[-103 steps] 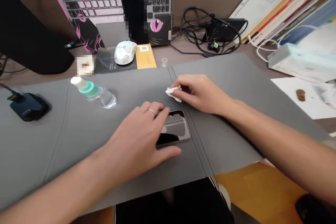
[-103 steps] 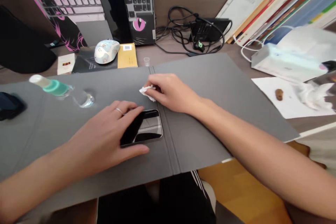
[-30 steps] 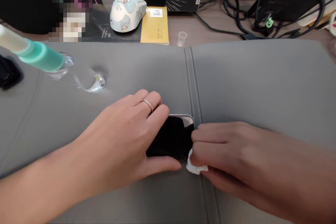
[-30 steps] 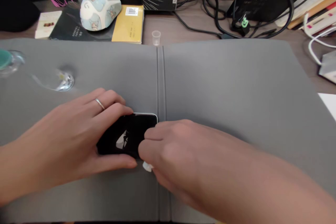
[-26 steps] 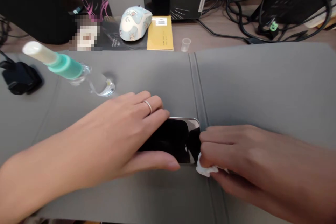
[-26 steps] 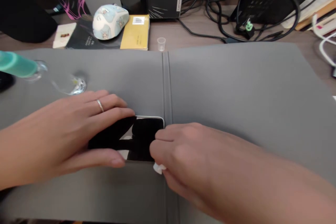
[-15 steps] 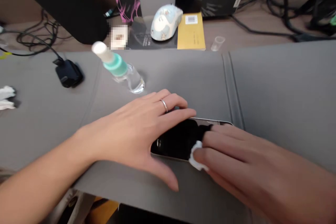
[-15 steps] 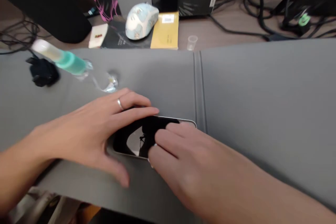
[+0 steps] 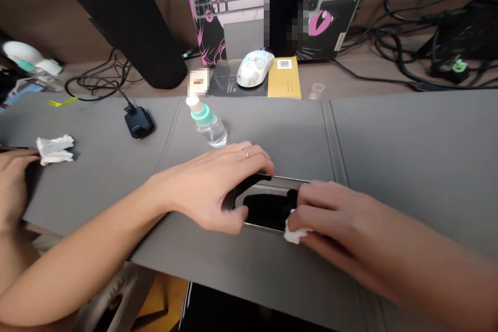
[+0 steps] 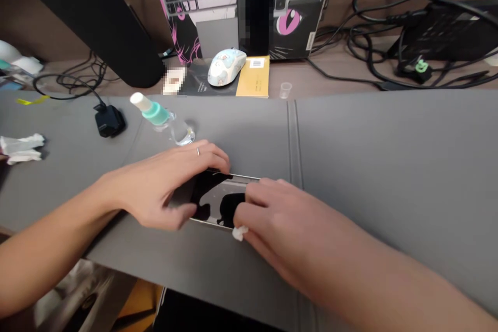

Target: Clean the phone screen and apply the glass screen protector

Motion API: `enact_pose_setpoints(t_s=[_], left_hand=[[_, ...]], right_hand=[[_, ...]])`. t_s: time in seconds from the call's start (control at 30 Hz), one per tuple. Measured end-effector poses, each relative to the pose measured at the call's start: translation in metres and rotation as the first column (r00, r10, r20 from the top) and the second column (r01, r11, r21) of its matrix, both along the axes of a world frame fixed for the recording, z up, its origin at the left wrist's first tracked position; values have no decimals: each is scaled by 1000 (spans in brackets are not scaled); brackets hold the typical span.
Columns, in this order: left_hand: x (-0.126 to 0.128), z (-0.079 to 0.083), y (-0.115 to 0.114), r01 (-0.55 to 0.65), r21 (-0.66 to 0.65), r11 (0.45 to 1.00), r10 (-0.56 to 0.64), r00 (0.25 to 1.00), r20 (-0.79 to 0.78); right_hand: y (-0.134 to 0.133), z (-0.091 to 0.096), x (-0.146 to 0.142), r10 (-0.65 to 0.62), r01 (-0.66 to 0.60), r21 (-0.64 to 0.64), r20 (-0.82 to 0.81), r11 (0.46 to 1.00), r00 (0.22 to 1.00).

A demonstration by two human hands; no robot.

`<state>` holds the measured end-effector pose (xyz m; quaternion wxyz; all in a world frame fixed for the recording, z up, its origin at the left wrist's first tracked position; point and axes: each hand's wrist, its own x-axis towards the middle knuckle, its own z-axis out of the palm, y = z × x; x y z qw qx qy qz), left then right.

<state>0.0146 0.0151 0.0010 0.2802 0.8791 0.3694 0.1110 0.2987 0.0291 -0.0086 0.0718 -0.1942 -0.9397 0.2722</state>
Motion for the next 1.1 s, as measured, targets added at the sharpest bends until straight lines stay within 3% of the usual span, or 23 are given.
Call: enact_pose_setpoints(t_s=[0.13,0.3,0.43,0.57,0.67,0.9,1.1], left_hand=[[0,-7,6,-23,2,1000,23,998,53],[2,-9,9,-26,-12,1000,27,997,75],[-1,-8,8,-14,15,1000,12,997,78],[-1,-11,7,-22,83,996,17,998,58],[2,-13,7,-38,96,995,33,998,50],[6,-18,4,-24,71,997,21,999,38],[3,-14,-2,29,81,996,-20,993,-117]], right_hand=[[-17,-13,-29,-11,24,186,-72,982,997],[-16,-10,-53,54,-45,267,-27,963,998],[4,-2,-23,31,-40,159,58,987,998],[23,8,15,-14,11,85,44,996,999],[26,14,18,-16,7,67,137,998,990],[36,7,-7,-154,106,217,213,970,965],[50,12,5,-231,178,332,128,926,964]])
